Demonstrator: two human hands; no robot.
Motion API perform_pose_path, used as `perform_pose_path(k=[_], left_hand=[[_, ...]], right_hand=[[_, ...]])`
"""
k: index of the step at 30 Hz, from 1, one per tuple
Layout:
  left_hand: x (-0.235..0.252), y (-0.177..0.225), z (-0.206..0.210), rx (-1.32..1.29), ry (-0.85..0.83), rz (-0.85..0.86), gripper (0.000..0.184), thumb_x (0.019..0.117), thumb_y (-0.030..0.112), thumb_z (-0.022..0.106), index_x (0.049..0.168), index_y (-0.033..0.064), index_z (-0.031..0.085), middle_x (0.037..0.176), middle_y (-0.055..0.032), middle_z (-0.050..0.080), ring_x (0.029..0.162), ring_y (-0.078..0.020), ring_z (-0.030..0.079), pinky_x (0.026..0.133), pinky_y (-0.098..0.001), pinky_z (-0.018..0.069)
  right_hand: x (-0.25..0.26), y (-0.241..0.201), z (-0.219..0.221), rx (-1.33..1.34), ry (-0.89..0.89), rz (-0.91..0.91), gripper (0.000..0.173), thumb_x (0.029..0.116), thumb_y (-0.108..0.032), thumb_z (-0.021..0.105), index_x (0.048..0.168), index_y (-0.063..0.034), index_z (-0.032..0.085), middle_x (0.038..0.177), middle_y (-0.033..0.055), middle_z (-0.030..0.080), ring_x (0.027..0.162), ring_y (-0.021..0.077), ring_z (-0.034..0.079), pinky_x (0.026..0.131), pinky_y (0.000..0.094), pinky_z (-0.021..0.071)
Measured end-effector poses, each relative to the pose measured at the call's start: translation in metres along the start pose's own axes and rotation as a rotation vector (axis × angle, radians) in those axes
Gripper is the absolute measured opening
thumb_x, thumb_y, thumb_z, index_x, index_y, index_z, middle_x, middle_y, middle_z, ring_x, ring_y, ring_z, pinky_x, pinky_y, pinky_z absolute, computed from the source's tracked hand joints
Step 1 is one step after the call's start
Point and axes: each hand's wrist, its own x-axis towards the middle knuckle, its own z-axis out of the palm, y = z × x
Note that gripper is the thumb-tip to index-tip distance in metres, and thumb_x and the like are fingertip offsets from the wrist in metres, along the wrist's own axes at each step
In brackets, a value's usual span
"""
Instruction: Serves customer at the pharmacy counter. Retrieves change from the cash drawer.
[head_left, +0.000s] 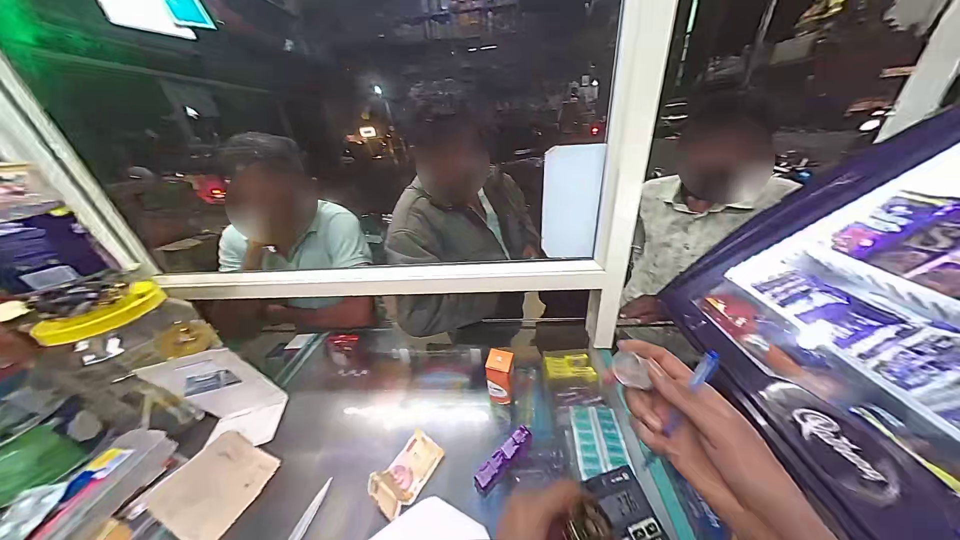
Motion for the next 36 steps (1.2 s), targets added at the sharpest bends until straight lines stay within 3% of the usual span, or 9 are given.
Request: perform_pose_path(k=[4,7,9,16,23,26,30,34,36], left_hand=[[0.055,0.002,-0.002,-0.172,0.228,-0.07,0.02,0.0924,0.006,0.068,0.11,-0.0037,0.065,0.085,-0.0007,0.071,0.063,-0.0045,0.068,0.056,-0.0215,0.0591],[0.087,-0.002,-0.002,-0.443,0.23,-0.18,0.02,0.0959,0.009,0.064,0.113,-0.0008,0.065,0.087,-0.0048,0.075,0.062,-0.01,0.071,0.052,-0.023,0.0591],[0.101,-0.003,0.001,-0.562,0.215,-0.219,0.019,0.0969,0.009,0.063,0.113,-0.0011,0.066,0.084,-0.0077,0.074,0.061,-0.0106,0.07,0.052,-0.0225,0.0581],[0.127,0.001,0.01,-0.829,0.101,-0.302,0.019,0.1006,0.013,0.056,0.113,0.0013,0.065,0.079,-0.0067,0.071,0.062,-0.009,0.068,0.056,-0.0206,0.0572],[0.152,-0.002,0.026,-1.122,-0.079,-0.447,0.018,0.1036,0.013,0.049,0.107,0.0037,0.065,0.079,-0.008,0.071,0.061,-0.0106,0.069,0.055,-0.0211,0.0578],[0.154,-0.004,0.031,-1.181,-0.087,-0.454,0.017,0.1021,0.012,0.051,0.107,0.0038,0.065,0.077,-0.0076,0.07,0.058,-0.0107,0.068,0.052,-0.0214,0.0577],[0.15,-0.004,0.035,-1.04,0.099,-0.291,0.019,0.098,0.009,0.057,0.115,0.0001,0.059,0.072,-0.0057,0.068,0.056,-0.009,0.066,0.054,-0.0216,0.0577],[0.148,-0.005,0.05,-0.711,0.349,-0.002,0.032,0.0849,-0.005,0.07,0.115,-0.0073,0.061,0.083,-0.0047,0.071,0.059,-0.0065,0.067,0.057,-0.0222,0.0603],[0.149,-0.011,0.06,-0.63,0.424,0.161,0.033,0.0822,-0.005,0.074,0.113,-0.0082,0.063,0.094,-0.0058,0.071,0.069,-0.004,0.069,0.064,-0.0207,0.0616]], right_hand=[[0.012,0.002,0.009,0.105,0.067,-0.054,0.037,0.0987,-0.012,0.064,0.135,-0.0049,0.06,0.119,0.0104,0.072,0.062,-0.0019,0.057,0.05,0.0117,0.043],[0.017,0.007,0.019,-0.092,0.19,-0.249,0.039,0.0895,-0.012,0.077,0.127,-0.0043,0.066,0.117,0.0079,0.075,0.074,0.001,0.067,0.058,0.013,0.052],[0.019,0.012,0.018,-0.253,0.234,-0.407,0.042,0.0873,-0.01,0.079,0.126,-0.0025,0.065,0.119,0.0092,0.074,0.089,0.0095,0.074,0.07,0.0181,0.0601],[0.023,0.018,0.004,-0.584,0.36,-0.756,0.037,0.0847,-0.007,0.078,0.119,-0.0088,0.066,0.119,-0.0015,0.074,0.065,-0.0059,0.058,0.057,0.0085,0.0466],[0.029,0.011,-0.023,-1.008,0.506,-1.049,0.028,0.0914,-0.019,0.076,0.118,-0.0203,0.068,0.122,-0.0103,0.071,0.089,-0.0071,0.065,0.072,0.0063,0.0504],[0.029,0.008,-0.028,-1.04,0.477,-1.065,0.03,0.0923,-0.019,0.075,0.122,-0.0224,0.069,0.125,-0.01,0.071,0.096,-0.0038,0.068,0.076,0.0088,0.0539],[0.023,-0.003,-0.019,-0.738,0.299,-0.741,0.031,0.0919,-0.019,0.075,0.122,-0.0203,0.067,0.12,-0.0057,0.073,0.07,-0.0051,0.062,0.056,0.0089,0.0473],[0.023,-0.013,-0.018,-0.45,0.289,-0.572,0.022,0.0958,-0.021,0.07,0.116,-0.0134,0.073,0.111,0.0051,0.077,0.085,0.0046,0.074,0.069,0.0156,0.0585],[0.024,-0.015,-0.015,-0.386,0.328,-0.556,0.018,0.0958,-0.019,0.07,0.113,-0.0127,0.072,0.107,0.0038,0.078,0.067,-0.0032,0.066,0.055,0.0101,0.049]])
